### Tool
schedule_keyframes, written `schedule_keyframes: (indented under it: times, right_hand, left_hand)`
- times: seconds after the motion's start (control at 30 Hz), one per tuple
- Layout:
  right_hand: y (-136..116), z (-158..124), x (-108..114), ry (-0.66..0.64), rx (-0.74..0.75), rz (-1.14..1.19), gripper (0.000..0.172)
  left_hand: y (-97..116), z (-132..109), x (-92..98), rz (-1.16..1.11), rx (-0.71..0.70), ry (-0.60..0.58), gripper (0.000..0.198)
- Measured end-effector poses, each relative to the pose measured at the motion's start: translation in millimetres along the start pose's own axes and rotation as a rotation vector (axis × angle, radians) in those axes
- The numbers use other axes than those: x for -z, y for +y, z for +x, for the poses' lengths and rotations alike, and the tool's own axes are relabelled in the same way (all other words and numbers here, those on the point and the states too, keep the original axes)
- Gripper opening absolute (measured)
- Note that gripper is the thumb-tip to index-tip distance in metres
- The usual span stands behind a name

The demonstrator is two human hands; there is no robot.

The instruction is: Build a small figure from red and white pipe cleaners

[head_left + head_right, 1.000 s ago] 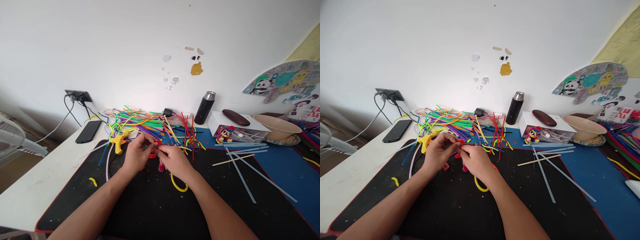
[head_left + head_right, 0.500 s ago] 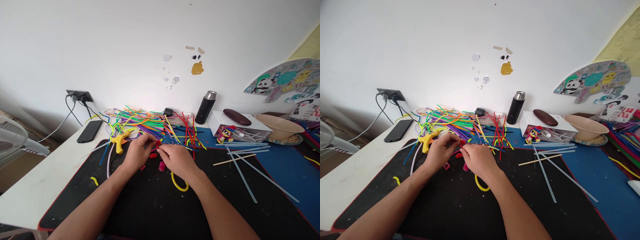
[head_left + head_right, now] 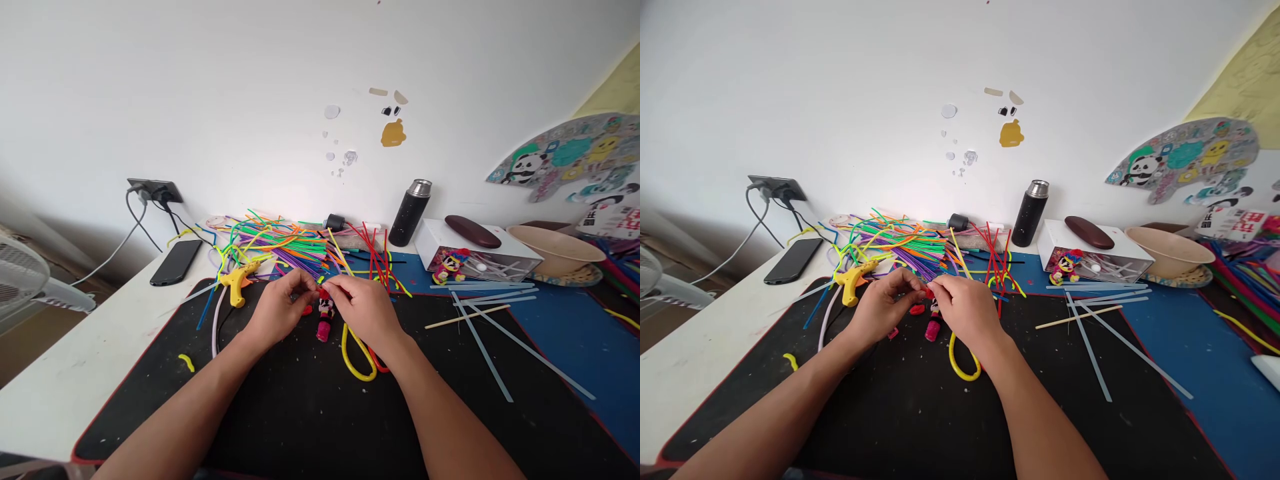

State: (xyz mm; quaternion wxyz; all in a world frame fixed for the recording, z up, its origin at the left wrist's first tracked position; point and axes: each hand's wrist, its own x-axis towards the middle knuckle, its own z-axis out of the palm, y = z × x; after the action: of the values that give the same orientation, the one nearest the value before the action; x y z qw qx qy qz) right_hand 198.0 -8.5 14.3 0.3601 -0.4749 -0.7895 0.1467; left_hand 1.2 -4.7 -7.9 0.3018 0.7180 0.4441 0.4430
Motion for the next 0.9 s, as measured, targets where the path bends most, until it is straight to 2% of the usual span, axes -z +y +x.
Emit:
schedule_keyframes:
  times: [0.3,0.4,0.5,0.6,0.73,0.9]
  right_hand:
    - [3,3,2,-0.080,-0.234,0.289,0.034]
    - [3,2,-4,-0.130,-0.276,0.389,0.036]
    - [1,0,-14,-0.187,-0.297,0.388,0.037]
    - [-4,-3,-22,-0.250,-0.254,0.333,0.044]
    - [-10,-6,-26,-0.272,-0.154,0.197,0.040]
    - [-15,-5,-20,-0.280,-0.062,0.032,0.037]
  left_hand:
    - [7,-1,-1.4,-0.344,0.064,0.038,0.022]
    - [11,0,-2.9,-0.415,0.072,0.084,0.026]
    - [12,0,-3.4,-0.440,0.038,0.141,0.024]
    - [9,0,-2.7,-0.347,-0.001,0.191,0.020]
    - [2,0,-0.6,-0.069,-0.060,0.239,0.011]
    - [-2,2,2.4,0.133,-0.084,0.221,0.006]
